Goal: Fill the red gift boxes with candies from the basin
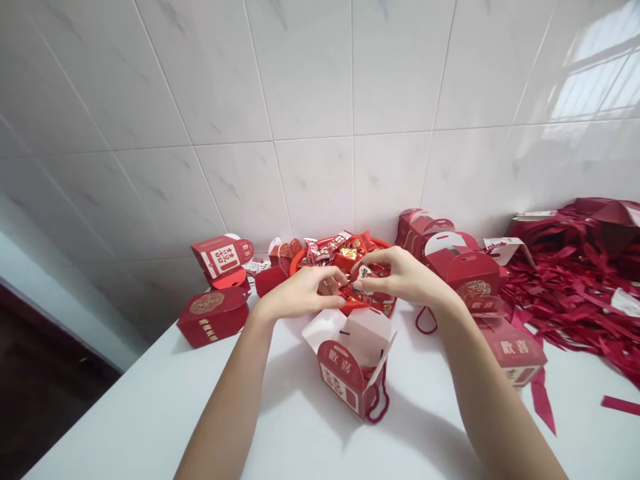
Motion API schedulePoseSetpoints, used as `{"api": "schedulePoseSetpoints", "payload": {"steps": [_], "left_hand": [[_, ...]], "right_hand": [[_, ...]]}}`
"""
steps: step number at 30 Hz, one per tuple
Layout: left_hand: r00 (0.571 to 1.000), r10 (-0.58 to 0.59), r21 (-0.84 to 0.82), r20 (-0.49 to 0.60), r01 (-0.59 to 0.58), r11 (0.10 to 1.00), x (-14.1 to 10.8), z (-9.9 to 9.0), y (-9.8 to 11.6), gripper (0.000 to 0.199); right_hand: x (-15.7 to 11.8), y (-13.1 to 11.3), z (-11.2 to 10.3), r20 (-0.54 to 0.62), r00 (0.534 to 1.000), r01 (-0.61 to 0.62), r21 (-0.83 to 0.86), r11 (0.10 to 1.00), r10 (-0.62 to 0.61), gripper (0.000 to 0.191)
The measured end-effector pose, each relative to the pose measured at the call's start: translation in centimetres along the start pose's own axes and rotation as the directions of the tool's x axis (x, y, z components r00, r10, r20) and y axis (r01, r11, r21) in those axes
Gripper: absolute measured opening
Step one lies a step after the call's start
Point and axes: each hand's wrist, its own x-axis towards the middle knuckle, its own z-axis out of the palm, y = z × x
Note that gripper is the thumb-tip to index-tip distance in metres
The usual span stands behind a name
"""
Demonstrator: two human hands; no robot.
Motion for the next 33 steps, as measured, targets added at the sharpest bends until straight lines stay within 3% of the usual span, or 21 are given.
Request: {"api": "schedulePoseSetpoints", "payload": {"steps": [3, 6, 12, 15, 17, 20, 24, 28, 30, 33], "left_hand": [[0.970, -0.224, 0.251, 0.094, 0.194, 0.948, -1.2, -0.2, 1.0, 0.037], [0.927, -0.342, 0.358, 0.155, 0.270, 0.894, -2.0, -0.2, 1.4, 0.049], [0.914, -0.351, 0.336, 0.204, 0.271, 0.902, -2.7, -0.5, 1.5, 0.066], [0.912, -0.342, 0.322, 0.225, 0.262, 0.910, -2.9, -0.7, 1.5, 0.069], [0.916, -0.328, 0.324, 0.231, 0.245, 0.914, -3.0, -0.7, 1.4, 0.073], [0.924, -0.309, 0.340, 0.225, 0.223, 0.914, -3.2, -0.7, 1.5, 0.074], [0.929, -0.313, 0.376, 0.199, 0.222, 0.900, -3.4, -0.7, 2.0, 0.075], [0.928, -0.307, 0.373, 0.210, 0.214, 0.903, -3.6, -0.7, 2.3, 0.080], [0.930, -0.290, 0.363, 0.224, 0.196, 0.911, -3.7, -0.8, 2.3, 0.081], [0.946, -0.230, 0.352, 0.229, 0.140, 0.926, -3.8, -0.8, 2.2, 0.074]], "right_hand": [[0.1, -0.5, 0.8, 0.070, 0.996, -0.042, -0.066, 0.997, 0.046, 0.015], [0.2, -0.9, 1.3, 0.149, 0.987, -0.045, -0.128, 0.991, 0.064, 0.020], [0.1, -1.3, 1.3, 0.253, 0.967, 0.064, -0.098, 0.993, -0.038, 0.015], [0.1, -1.3, 1.6, 0.437, 0.894, 0.125, -0.036, 0.991, -0.097, 0.018], [0.0, -1.3, 1.8, 0.531, 0.844, 0.126, -0.074, 0.989, -0.068, 0.022], [-0.3, -1.4, 1.7, 0.494, 0.870, 0.081, -0.178, 0.981, 0.018, 0.027], [-1.4, -1.9, 0.4, 0.431, 0.902, 0.050, -0.192, 0.980, 0.039, 0.027], [-3.0, -1.8, -0.4, 0.362, 0.916, -0.043, -0.334, 0.942, 0.170, 0.031], [-3.9, -1.2, -0.5, 0.377, 0.903, -0.071, -0.344, 0.936, 0.207, 0.044], [-5.3, 0.4, -0.8, 0.456, 0.878, -0.062, -0.194, 0.979, 0.146, 0.081]]}}
